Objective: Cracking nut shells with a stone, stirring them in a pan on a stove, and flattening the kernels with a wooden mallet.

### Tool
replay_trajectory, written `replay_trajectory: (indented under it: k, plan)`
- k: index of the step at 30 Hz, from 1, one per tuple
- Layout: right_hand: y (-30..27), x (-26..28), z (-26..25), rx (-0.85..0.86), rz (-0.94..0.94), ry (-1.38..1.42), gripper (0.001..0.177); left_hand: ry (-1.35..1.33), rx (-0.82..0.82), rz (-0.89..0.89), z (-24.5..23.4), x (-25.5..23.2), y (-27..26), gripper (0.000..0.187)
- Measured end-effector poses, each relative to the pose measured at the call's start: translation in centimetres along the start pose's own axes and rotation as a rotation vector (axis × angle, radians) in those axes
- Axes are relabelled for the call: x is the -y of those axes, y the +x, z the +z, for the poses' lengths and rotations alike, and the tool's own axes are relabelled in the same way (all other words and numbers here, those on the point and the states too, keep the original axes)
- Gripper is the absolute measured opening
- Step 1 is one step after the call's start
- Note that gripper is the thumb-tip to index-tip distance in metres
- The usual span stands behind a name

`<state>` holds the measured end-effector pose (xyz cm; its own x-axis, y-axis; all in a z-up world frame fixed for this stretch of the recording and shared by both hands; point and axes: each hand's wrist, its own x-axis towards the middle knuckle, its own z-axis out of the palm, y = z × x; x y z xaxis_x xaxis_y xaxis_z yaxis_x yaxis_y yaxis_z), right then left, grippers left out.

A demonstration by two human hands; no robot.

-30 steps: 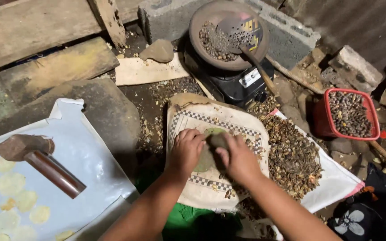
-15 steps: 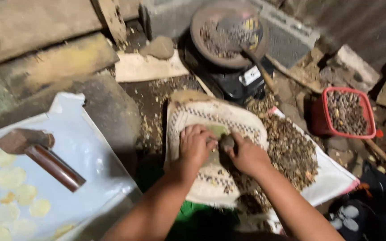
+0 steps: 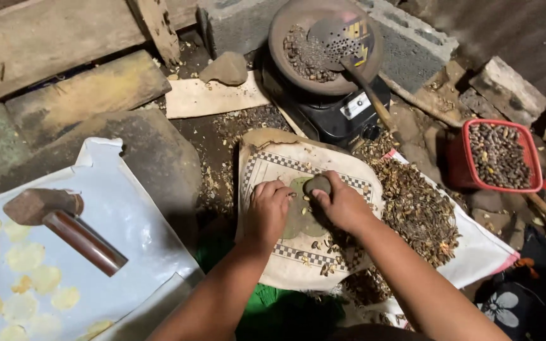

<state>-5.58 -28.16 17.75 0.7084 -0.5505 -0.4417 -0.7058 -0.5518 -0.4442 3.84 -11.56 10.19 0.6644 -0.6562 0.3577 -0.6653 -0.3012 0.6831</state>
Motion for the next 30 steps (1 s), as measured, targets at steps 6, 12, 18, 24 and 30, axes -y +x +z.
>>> replay_trajectory:
  k: [6,12,18,24,30]
  plan:
    - [-3.0,0.1,-0.1,-0.012,-0.119,-0.31,0.05,-0.023,0.059,-0.152,-0.1,-1.2,1.6,0.018]
    - [-2.9,0.2,-0.1,-0.225,-0.194,-0.099,0.051,0.017,0.07,-0.091,-0.3,-1.4,1.8,0.02]
    - [-1.2,-1.0,0.7,-0.232,-0.531,-0.259,0.043,0.045,-0.013,-0.067,-0.4,-0.1,0.6,0.027]
    - [2.0,-1.4,-0.4,-0.03,-0.102,0.023,0.054,-0.016,0.023,-0.003,-1.1,-0.3,0.3,0.026]
    - [2.1,0.8,-1.9,0.069,-0.119,-0.282,0.053,-0.049,0.022,-0.017,0.1,0.9,0.5,0.021]
